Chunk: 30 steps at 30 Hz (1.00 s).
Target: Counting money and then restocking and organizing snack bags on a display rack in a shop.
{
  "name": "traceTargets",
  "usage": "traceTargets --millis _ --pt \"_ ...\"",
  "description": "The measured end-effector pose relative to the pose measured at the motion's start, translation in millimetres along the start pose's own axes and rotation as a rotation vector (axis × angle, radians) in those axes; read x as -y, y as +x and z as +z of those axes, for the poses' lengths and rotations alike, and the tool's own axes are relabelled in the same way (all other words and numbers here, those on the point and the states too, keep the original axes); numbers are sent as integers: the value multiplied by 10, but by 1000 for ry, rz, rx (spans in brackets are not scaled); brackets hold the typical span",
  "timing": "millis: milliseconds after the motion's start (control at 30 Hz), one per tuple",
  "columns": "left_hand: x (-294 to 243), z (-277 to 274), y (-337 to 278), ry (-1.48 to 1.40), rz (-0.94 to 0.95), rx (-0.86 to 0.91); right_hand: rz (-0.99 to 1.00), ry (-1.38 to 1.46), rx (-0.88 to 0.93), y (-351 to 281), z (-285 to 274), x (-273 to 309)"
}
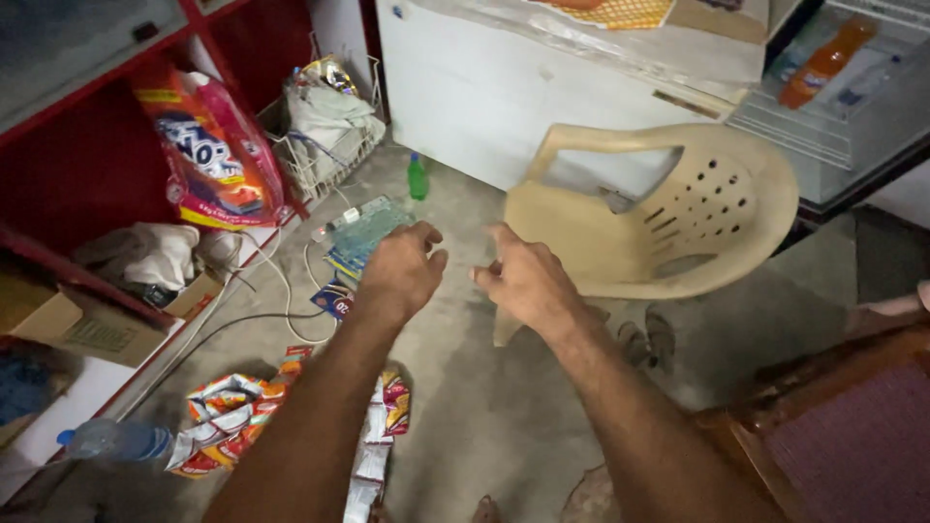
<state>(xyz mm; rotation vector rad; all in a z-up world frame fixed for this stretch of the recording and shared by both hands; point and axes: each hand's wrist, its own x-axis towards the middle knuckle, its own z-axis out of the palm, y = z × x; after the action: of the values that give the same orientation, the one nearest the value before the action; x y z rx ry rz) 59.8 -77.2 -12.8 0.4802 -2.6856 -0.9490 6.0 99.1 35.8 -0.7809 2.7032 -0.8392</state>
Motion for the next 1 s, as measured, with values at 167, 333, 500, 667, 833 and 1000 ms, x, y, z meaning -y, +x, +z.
traceTargets --millis 167,333,500,667,833,1000 --pt "289 -231 -97 -40 -11 -29 -23 -60 32 65 250 174" --pt "627 -403 -262 -99 1 -45 -156 -120 -32 135 658 313" --pt "982 -596 -303 -70 46 -67 -122 -88 -39 22 823 896" --pt "1222 -959 -372 -24 -34 -56 -249 -80 -116 85 1171 1076" --pt "1577 -1104 -459 -51 25 -163 -322 -170 -150 131 1463 1219" --pt "1637 -1394 -586 -95 -35 -82 -414 -138 -214 194 1658 1296"
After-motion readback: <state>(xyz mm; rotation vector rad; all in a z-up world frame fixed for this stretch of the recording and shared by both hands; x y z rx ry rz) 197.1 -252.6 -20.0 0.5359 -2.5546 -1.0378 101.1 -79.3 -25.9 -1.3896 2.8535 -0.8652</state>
